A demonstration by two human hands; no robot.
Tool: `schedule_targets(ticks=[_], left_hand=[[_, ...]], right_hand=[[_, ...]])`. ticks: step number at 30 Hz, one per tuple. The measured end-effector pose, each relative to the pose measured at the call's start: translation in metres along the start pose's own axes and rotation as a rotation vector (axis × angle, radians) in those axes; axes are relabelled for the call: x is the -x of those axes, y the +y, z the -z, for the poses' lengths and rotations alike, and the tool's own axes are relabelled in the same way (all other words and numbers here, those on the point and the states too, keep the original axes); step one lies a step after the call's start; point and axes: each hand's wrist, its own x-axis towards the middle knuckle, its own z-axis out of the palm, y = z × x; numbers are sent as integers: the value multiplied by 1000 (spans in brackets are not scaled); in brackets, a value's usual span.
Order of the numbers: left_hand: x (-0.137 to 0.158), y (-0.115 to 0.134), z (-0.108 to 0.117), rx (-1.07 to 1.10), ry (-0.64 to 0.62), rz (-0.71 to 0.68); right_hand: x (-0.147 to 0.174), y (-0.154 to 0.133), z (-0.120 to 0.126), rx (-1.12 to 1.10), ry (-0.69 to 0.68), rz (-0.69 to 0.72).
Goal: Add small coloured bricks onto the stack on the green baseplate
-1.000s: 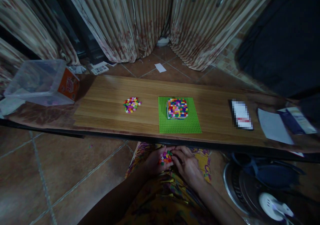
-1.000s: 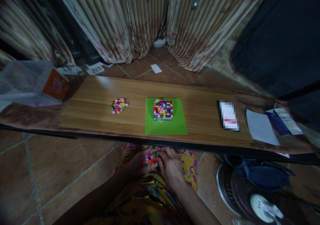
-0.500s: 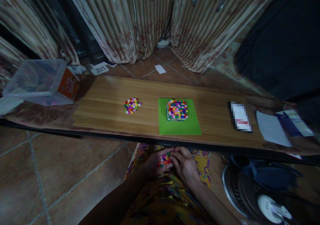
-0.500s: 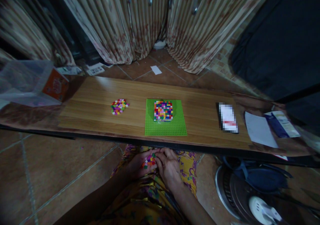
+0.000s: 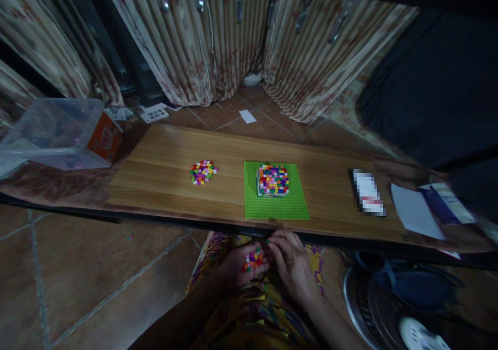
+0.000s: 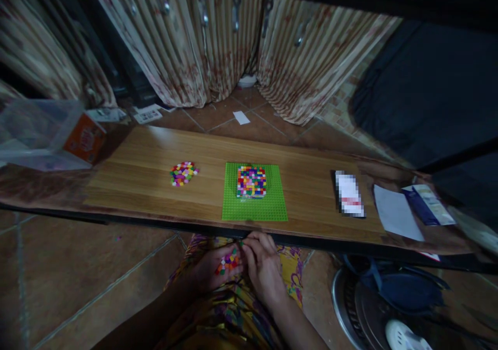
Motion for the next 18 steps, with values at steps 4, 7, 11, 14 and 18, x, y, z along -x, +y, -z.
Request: schedule_targets(ticks=[4,7,11,14,18], left_hand=[[-4,-5,0,350,-8,196],[-2,-4,3,395,13,240],[0,-3,6,401,-61,245],[0,-3,6,423,-95,236],[0,-4,7,409,-105,230]], right_hand=[[-34,0,25,39,155,37],[-64,3,39,43,242,59],[-100,7,45,52,316,69],[-119,9,42,73,302,82],[-134,16,35,109,233,113]])
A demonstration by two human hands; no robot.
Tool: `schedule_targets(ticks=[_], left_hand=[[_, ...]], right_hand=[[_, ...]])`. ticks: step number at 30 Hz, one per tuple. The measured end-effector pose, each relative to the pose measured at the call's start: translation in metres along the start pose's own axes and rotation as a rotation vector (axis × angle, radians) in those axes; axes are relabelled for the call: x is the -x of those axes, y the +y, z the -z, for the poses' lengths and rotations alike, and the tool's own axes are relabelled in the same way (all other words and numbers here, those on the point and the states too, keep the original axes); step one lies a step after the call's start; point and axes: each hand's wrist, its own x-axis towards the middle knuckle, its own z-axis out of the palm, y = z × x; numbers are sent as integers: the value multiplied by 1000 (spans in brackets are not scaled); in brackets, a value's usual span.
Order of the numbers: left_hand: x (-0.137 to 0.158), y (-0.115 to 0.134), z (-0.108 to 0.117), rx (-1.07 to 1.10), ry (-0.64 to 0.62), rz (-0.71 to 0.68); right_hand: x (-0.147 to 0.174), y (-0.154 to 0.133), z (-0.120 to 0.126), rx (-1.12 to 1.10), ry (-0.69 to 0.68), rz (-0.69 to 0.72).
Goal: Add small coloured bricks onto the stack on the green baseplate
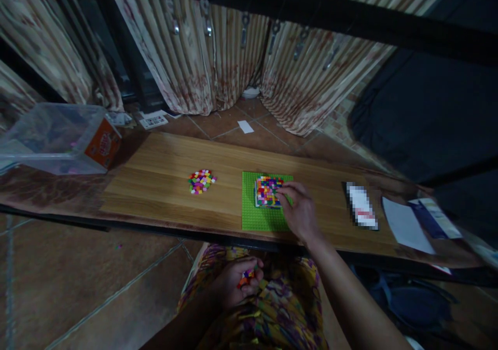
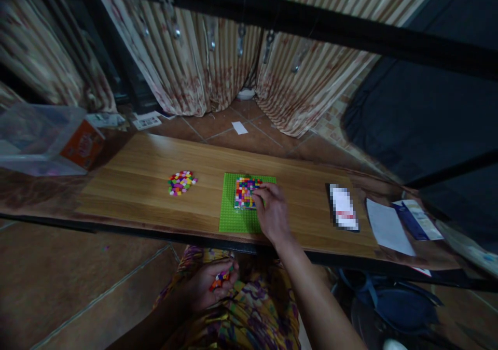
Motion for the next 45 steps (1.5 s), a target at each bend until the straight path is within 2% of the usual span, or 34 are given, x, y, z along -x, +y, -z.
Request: schedule_targets(ticks=[6,15,27,33,41,45], left_hand=[[0,1,0,10,8,19],[0,0,0,-3,2,7],[0,0,-4,-26,17,8],[0,0,-4,-45,30,-2],[0,0,-3,-47,45,6],[1,0,-5,-54,55,1]], right_hand=[[-5,7,-7,32,-43,9],[-2,4,-7,-22,24,-60],[3,4,-16,-29,31,-50],[-1,3,-15,-7,11,-5],[-8,-2,-7,161,-76,111],[-8,-5,-9,196,-93,121]])
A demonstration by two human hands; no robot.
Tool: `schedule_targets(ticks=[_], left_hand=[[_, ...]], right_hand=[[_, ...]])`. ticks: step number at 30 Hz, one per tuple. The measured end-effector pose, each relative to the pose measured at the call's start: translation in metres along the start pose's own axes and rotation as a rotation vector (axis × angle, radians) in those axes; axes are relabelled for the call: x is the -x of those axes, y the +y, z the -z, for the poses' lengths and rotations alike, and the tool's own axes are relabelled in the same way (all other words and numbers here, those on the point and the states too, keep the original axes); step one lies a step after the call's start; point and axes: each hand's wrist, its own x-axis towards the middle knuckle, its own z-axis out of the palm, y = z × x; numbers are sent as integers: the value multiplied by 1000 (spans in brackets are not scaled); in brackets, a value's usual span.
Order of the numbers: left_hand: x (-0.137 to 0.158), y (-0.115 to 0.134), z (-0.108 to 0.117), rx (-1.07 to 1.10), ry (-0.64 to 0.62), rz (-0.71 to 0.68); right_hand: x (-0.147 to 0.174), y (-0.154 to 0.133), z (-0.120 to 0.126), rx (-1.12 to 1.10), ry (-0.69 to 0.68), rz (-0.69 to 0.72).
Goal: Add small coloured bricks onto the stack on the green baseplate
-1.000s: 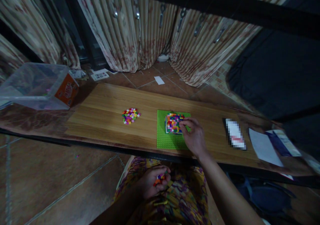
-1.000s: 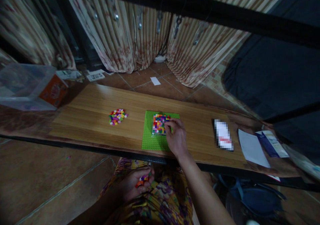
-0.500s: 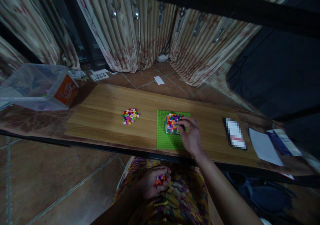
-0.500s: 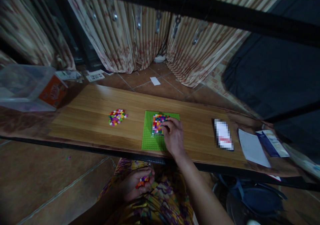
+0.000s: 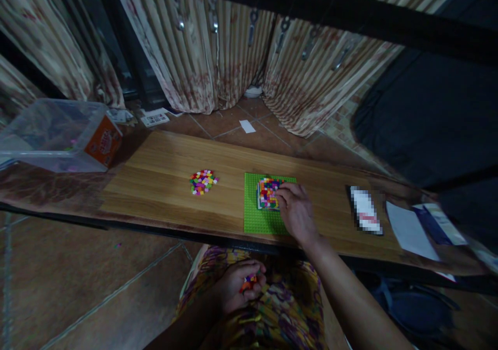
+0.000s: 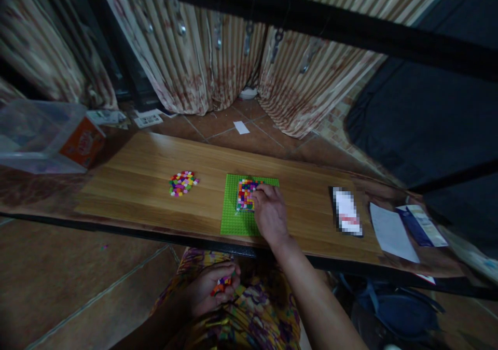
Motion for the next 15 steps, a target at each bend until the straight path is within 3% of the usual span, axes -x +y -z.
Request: schedule_targets(ticks=[8,15], left_hand=[[2,0,-2,-18,25,-20],[0,0,0,-26,20,-10]], right_hand=[[4,5,-2,-276,117,-167],[6,19,-12,-423,225,-431]])
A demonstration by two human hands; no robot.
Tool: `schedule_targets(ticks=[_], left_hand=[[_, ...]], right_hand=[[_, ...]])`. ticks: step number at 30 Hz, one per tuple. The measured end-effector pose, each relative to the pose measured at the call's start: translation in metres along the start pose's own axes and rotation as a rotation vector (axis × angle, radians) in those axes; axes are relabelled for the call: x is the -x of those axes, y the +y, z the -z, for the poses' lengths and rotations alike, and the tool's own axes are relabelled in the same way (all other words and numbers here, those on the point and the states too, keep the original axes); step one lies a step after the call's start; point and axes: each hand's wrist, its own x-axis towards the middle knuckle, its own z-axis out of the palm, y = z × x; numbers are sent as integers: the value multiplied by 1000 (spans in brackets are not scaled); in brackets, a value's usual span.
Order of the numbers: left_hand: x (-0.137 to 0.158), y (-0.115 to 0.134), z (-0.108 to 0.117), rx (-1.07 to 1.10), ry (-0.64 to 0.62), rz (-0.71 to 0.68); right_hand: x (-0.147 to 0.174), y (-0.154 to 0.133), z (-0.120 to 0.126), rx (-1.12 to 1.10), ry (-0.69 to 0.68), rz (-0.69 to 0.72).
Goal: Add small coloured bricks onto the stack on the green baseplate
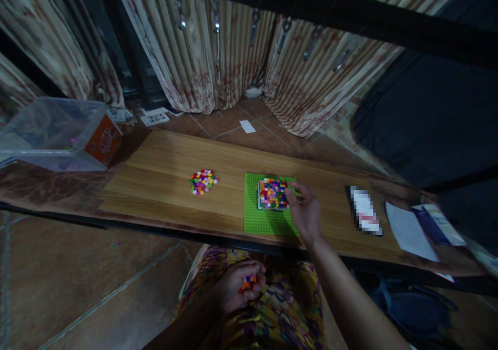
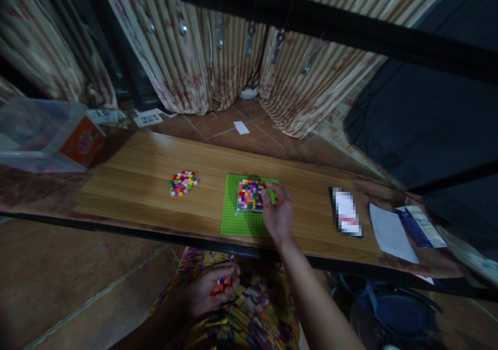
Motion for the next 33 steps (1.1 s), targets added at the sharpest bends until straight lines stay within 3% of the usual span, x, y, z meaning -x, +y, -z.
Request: schedule_targets(ticks=[10,19,24,29,31,33], left_hand=[[1,1,-1,-5,-15,-1],[-3,0,2,-10,-36,-7],[-3,-3,3,-43,-14,-50],[-1,-7,4,-34,8,-48],[1,-6,4,-20,13,-45],[2,-5,2,-3,13,-37]], right_hand=[[3,15,-23,-11,-16,-89],[9,12,-27,-3,8,-15],[9,11,-30,-61,-11,-45],[17,6,-15,-138,59,-88],[31,-1,-3,-131,92,-77],[52,-10,9,-120,39,-59]])
